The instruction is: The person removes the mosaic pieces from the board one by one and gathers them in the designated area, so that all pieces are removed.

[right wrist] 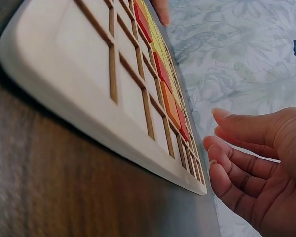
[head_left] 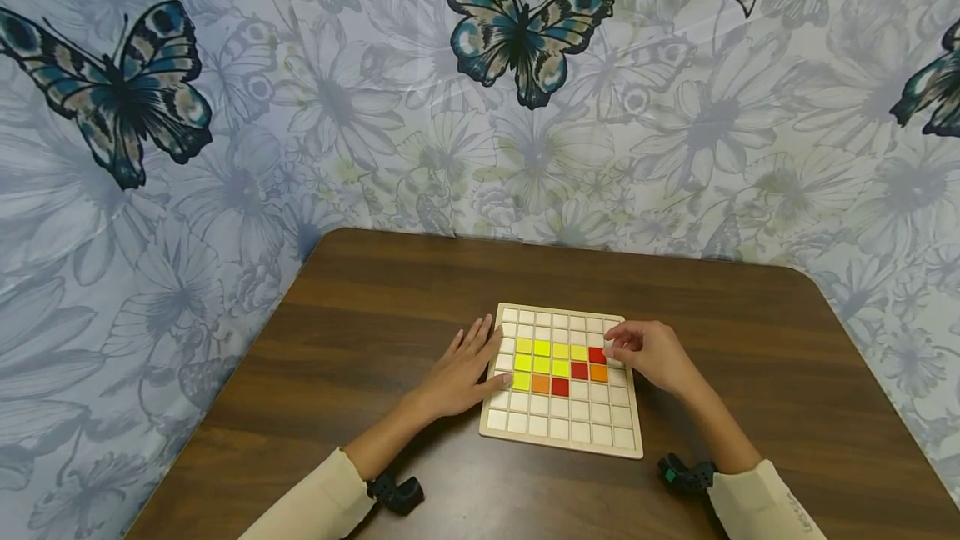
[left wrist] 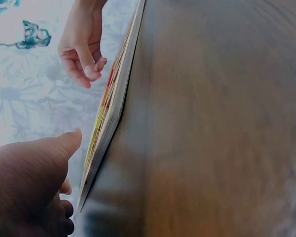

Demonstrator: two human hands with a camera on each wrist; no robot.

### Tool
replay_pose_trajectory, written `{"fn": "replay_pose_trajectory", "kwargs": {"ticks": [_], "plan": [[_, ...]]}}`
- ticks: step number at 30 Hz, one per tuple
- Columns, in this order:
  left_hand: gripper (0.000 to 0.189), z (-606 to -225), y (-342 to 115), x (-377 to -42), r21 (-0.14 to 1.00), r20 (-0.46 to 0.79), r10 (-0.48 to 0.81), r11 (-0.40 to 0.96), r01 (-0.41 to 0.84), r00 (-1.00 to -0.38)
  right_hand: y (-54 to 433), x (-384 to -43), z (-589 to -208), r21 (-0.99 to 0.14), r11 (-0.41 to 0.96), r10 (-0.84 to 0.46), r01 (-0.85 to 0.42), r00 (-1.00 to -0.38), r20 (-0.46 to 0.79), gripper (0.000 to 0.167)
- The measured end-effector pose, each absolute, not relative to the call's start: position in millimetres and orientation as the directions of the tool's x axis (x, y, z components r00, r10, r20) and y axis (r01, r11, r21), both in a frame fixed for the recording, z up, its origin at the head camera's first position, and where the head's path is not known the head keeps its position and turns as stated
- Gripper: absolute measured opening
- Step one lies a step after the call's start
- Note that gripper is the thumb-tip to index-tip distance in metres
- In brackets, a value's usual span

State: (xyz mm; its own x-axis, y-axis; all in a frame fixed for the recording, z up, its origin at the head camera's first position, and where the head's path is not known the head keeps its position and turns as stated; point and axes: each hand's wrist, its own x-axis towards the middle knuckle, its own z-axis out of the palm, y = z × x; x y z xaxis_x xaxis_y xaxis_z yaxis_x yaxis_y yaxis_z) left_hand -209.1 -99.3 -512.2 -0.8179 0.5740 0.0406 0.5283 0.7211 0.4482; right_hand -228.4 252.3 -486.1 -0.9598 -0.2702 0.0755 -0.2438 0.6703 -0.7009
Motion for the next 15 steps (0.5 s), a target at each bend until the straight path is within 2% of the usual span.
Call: {"fn": "replay_pose_trajectory", "kwargs": {"ticks": [6, 15], "plan": [[0.08, -515.0, -100.4, -209.5, 0.463, 0.026, 0.568, 0.722, 0.514, -0.822, 252.0, -228.2, -486.1, -0.713, 0.659, -0.278, -0.241, -0.958, 0.067, 0.019], [0.081, -519.9, -100.5, -210.1, 0.427, 0.028, 0.579, 0.73, 0.533, -0.815, 253.6, -230.4, -487.6, -0.721, 0.657, -0.278, -0.22, -0.96, 0.039, 0.017]]}}
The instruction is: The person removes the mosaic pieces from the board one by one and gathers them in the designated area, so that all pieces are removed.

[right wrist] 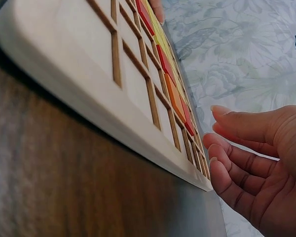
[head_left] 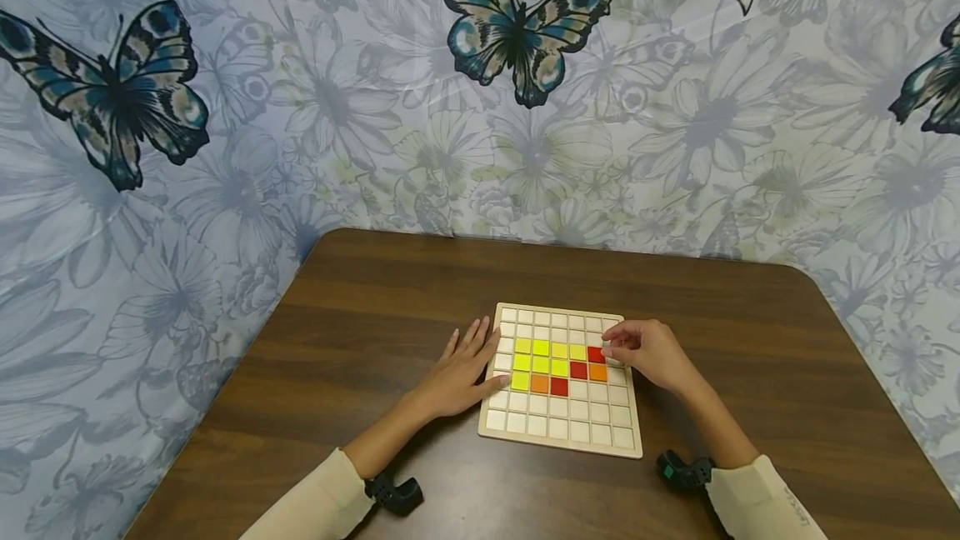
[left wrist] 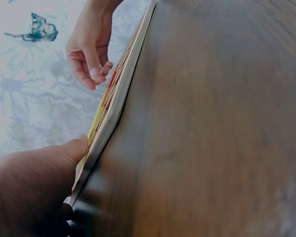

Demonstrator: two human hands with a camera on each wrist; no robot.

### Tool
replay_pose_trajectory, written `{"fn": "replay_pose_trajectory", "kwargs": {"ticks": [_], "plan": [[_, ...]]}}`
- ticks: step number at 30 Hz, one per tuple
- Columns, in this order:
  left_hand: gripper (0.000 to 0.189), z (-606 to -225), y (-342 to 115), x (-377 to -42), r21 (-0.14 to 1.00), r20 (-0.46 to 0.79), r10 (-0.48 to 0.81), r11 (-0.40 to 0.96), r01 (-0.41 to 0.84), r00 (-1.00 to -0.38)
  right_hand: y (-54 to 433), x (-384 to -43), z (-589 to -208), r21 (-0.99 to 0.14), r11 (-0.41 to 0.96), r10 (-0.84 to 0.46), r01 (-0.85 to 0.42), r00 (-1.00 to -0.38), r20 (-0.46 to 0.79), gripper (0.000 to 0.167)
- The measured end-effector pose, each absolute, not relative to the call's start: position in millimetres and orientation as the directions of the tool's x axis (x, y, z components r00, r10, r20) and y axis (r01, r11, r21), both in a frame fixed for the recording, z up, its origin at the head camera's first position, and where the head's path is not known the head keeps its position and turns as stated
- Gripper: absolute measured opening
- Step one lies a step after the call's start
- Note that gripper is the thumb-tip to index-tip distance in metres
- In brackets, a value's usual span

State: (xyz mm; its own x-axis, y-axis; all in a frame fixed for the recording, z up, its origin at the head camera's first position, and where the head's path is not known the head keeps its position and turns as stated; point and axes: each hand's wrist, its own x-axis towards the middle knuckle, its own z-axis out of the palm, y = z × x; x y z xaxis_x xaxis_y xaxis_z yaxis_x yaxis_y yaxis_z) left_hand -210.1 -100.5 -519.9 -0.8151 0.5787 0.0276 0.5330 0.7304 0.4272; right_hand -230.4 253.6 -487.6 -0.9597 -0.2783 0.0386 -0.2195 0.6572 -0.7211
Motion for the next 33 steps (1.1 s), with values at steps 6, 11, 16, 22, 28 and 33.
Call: {"fn": "replay_pose_trajectory", "kwargs": {"ticks": [6, 11, 16, 22, 28, 33], "plan": [[0.083, -522.9, -100.6, -210.0, 0.389, 0.013, 0.584, 0.745, 0.542, -0.812, 253.4, -231.6, -488.6, -0.732, 0.644, -0.296, -0.224, -0.955, 0.031, 0.016], [0.082, -522.4, -100.3, -210.0, 0.39, 0.032, 0.586, 0.739, 0.55, -0.81, 253.6, -231.9, -489.7, -0.744, 0.632, -0.302, -0.219, -0.953, 0.023, 0.016], [0.083, -523.2, -101.3, -209.3, 0.373, 0.039, 0.583, 0.745, 0.553, -0.812, 252.8, -232.0, -491.3, -0.747, 0.627, -0.309, -0.221, -0.951, 0.021, 0.015], [0.082, -526.3, -102.4, -208.5, 0.36, 0.061, 0.577, 0.749, 0.557, -0.815, 251.4, -232.5, -494.3, -0.742, 0.634, -0.307, -0.217, -0.952, 0.016, 0.013], [0.082, -528.5, -101.6, -208.4, 0.354, 0.063, 0.585, 0.744, 0.567, -0.808, 251.8, -231.7, -499.2, -0.732, 0.647, -0.293, -0.212, -0.956, 0.018, 0.01], [0.081, -527.7, -101.6, -209.2, 0.342, 0.065, 0.591, 0.744, 0.574, -0.804, 252.0, -232.7, -502.1, -0.726, 0.654, -0.282, -0.21, -0.959, 0.024, 0.008]]}}
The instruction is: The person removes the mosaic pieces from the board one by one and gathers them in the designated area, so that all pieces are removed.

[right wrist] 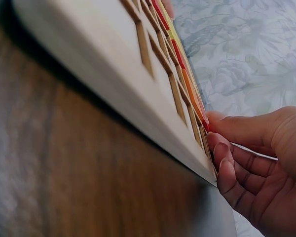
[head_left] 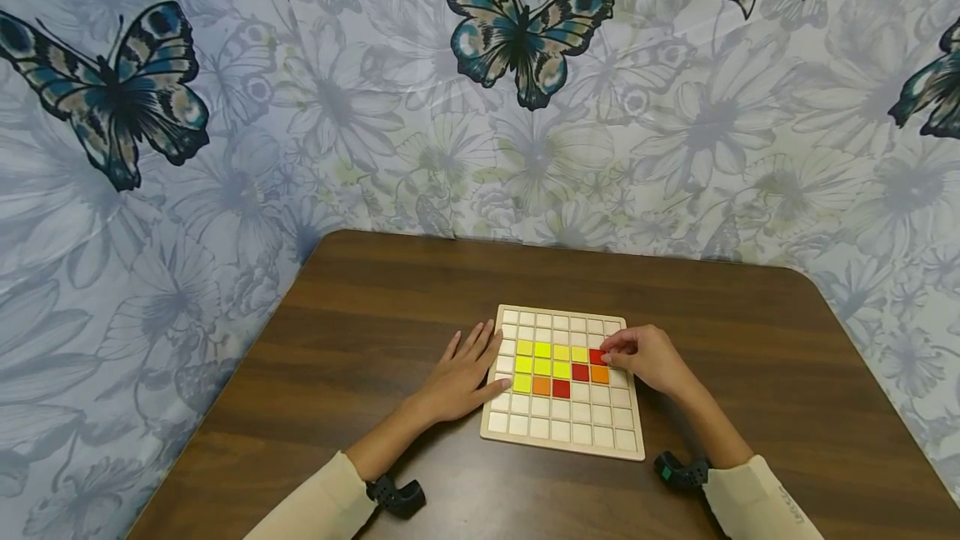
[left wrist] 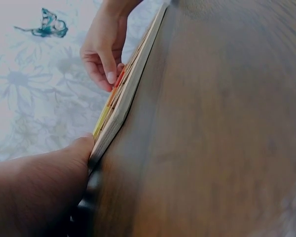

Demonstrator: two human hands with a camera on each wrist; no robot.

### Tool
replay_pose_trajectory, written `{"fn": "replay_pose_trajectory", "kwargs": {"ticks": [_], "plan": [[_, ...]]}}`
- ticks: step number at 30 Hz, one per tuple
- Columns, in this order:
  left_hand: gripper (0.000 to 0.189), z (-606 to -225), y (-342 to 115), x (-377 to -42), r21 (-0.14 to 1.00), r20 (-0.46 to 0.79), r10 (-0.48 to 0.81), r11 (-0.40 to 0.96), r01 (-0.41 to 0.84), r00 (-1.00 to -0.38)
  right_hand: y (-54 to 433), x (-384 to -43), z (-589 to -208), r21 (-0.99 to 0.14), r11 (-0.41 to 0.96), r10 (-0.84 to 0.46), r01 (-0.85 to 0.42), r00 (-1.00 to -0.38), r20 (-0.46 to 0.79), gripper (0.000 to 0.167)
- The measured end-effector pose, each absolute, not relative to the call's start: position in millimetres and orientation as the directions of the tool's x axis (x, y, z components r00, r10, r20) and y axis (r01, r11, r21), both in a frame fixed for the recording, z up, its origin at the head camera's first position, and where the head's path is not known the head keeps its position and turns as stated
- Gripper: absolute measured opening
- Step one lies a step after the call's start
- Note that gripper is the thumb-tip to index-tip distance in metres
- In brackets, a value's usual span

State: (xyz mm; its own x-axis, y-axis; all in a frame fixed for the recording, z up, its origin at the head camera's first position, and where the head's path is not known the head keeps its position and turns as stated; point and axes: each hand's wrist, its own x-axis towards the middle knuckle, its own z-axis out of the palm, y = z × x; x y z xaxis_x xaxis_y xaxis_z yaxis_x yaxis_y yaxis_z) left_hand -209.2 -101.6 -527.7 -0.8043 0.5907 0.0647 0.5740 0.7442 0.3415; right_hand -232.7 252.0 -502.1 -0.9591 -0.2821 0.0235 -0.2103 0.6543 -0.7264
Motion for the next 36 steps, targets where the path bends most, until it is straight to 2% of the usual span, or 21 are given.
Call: {"fn": "replay_pose_trajectory", "kwargs": {"ticks": [11, 36], "plan": [[0.082, -531.2, -102.4, -207.9, 0.318, 0.046, 0.587, 0.759, 0.569, -0.808, 249.1, -230.2, -506.5, -0.726, 0.661, -0.27, -0.188, -0.963, 0.004, 0.005], [0.082, -530.3, -101.4, -209.7, 0.315, 0.052, 0.58, 0.763, 0.565, -0.813, 248.9, -230.4, -495.7, -0.744, 0.644, -0.214, -0.176, -0.976, 0.045, 0.004]]}}
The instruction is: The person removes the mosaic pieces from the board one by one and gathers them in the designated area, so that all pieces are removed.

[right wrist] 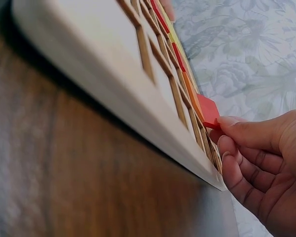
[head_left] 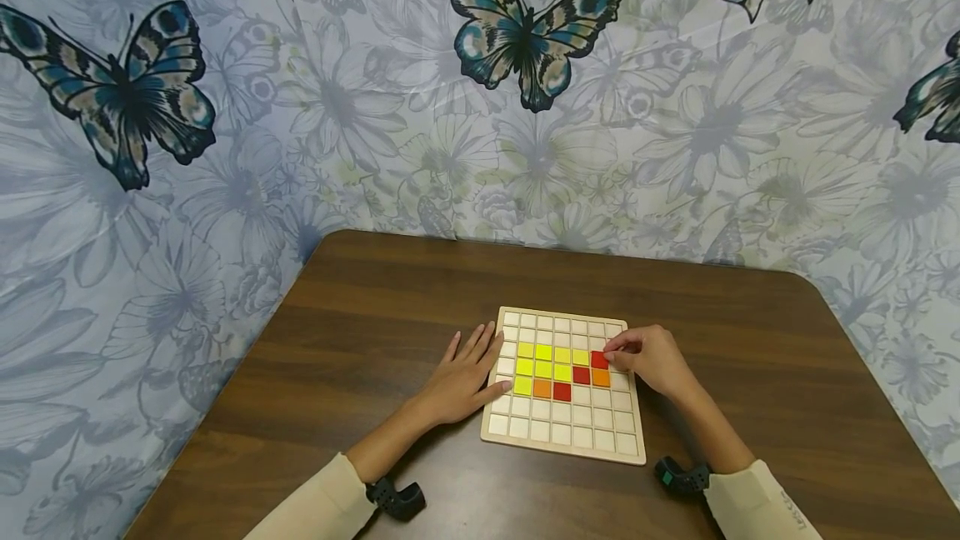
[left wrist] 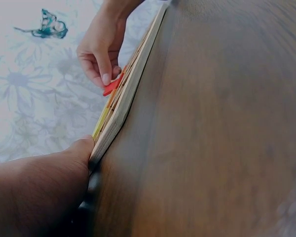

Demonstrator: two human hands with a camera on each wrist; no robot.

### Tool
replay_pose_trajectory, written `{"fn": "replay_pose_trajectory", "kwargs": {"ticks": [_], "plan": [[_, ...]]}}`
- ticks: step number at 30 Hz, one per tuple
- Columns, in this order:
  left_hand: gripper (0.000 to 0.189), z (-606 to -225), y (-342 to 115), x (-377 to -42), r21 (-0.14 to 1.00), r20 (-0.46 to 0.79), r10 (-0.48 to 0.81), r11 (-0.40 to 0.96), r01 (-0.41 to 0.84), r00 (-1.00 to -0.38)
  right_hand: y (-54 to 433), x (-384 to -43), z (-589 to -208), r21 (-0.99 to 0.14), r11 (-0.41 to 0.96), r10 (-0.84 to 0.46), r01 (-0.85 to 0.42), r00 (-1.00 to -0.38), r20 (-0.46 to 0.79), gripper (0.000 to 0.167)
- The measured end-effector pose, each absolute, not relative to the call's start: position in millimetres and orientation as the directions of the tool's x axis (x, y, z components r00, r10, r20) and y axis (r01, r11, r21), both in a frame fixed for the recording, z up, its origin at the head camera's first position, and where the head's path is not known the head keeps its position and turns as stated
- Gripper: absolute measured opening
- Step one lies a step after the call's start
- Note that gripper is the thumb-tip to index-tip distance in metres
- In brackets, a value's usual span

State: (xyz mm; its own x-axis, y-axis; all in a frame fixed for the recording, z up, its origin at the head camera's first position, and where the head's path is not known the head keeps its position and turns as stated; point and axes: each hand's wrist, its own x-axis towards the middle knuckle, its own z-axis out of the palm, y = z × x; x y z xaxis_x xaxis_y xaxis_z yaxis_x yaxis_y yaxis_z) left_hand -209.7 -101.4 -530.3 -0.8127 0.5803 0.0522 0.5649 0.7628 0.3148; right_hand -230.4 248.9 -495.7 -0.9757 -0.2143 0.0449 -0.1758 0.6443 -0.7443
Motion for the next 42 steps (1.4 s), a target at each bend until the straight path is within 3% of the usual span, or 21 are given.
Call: {"fn": "replay_pose_trajectory", "kwargs": {"ticks": [23, 35, 42], "plan": [[0.083, -532.3, -102.9, -209.9, 0.312, 0.027, 0.58, 0.769, 0.558, -0.814, 250.5, -232.0, -498.1, -0.791, 0.601, -0.194, -0.114, -0.981, -0.005, 0.006], [0.083, -533.0, -103.4, -210.6, 0.304, 0.04, 0.58, 0.768, 0.563, -0.813, 268.1, -233.8, -492.5, -0.897, 0.438, -0.178, -0.05, -0.983, -0.032, 0.02], [0.083, -535.3, -103.1, -211.5, 0.308, 0.033, 0.581, 0.768, 0.561, -0.813, 281.5, -233.2, -484.3, -0.89, 0.451, -0.142, -0.065, -0.99, 0.0, 0.022]]}}
